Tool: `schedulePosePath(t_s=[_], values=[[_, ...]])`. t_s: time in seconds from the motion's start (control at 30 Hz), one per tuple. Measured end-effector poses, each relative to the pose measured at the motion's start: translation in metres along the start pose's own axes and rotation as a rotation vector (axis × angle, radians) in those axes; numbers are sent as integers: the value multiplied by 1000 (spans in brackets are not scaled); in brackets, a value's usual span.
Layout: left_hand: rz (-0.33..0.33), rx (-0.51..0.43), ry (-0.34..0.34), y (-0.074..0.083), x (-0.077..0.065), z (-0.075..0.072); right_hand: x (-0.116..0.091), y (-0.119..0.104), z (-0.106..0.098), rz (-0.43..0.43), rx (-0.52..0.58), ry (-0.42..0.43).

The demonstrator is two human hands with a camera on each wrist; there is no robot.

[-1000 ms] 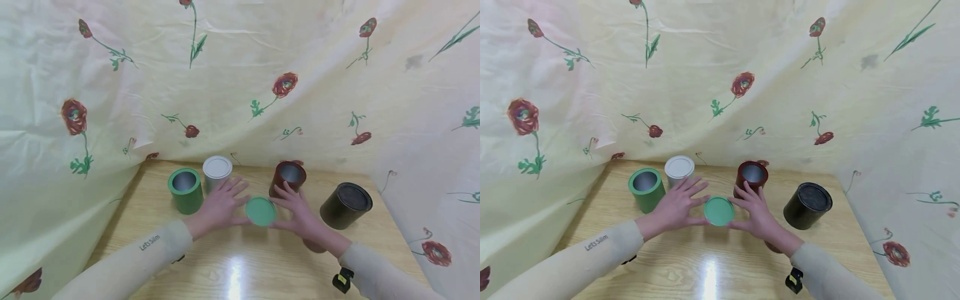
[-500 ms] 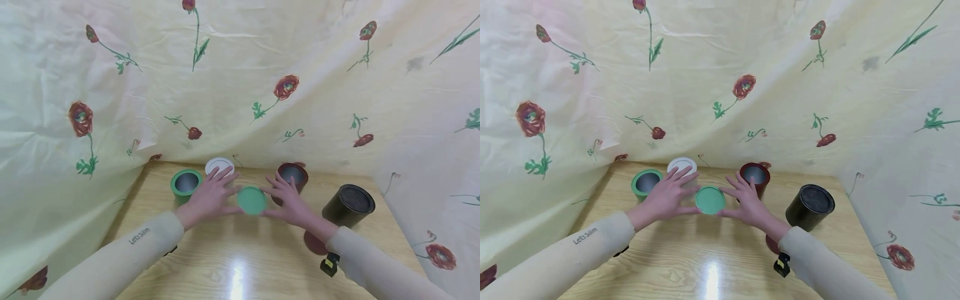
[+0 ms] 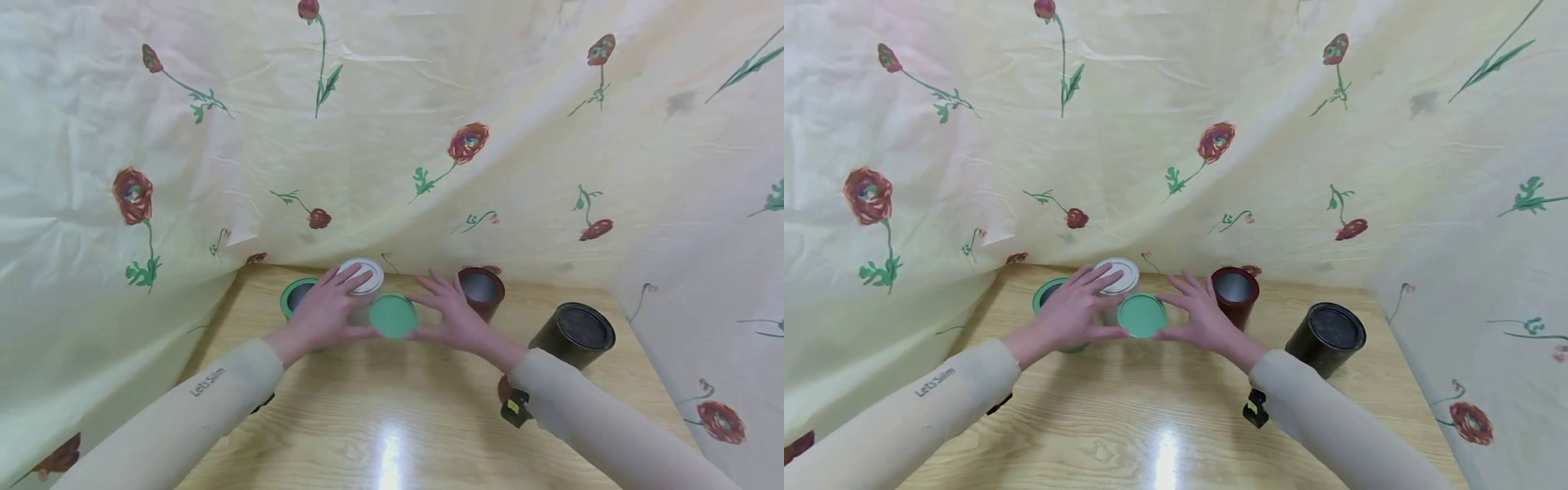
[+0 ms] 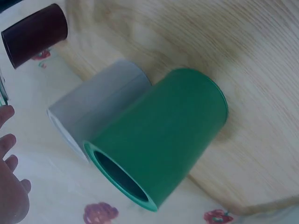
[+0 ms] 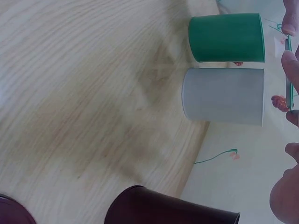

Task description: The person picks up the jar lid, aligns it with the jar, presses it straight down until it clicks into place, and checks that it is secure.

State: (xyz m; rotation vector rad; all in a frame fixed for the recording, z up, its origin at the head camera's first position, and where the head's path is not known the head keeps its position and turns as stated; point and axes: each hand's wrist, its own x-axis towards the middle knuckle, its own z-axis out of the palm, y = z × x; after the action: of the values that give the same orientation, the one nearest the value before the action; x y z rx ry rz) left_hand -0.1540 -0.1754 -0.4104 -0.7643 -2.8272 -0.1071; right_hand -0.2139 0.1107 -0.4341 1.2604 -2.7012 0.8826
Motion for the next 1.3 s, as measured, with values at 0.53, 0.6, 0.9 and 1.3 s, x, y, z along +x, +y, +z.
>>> schedulePosePath(t_s=[0.53, 0.6, 0.9, 1.3], values=[[-29, 11, 17, -32, -15, -13, 42, -16, 12, -18, -30, -55], [-38, 3, 13, -37, -18, -15, 47, -19, 13, -23, -31, -58], [-70, -44, 25, -54, -32, -21, 68, -30, 24, -40, -29, -81], [-116, -50, 14, -74, -46, -27, 93, -44, 34, -44, -56, -129]])
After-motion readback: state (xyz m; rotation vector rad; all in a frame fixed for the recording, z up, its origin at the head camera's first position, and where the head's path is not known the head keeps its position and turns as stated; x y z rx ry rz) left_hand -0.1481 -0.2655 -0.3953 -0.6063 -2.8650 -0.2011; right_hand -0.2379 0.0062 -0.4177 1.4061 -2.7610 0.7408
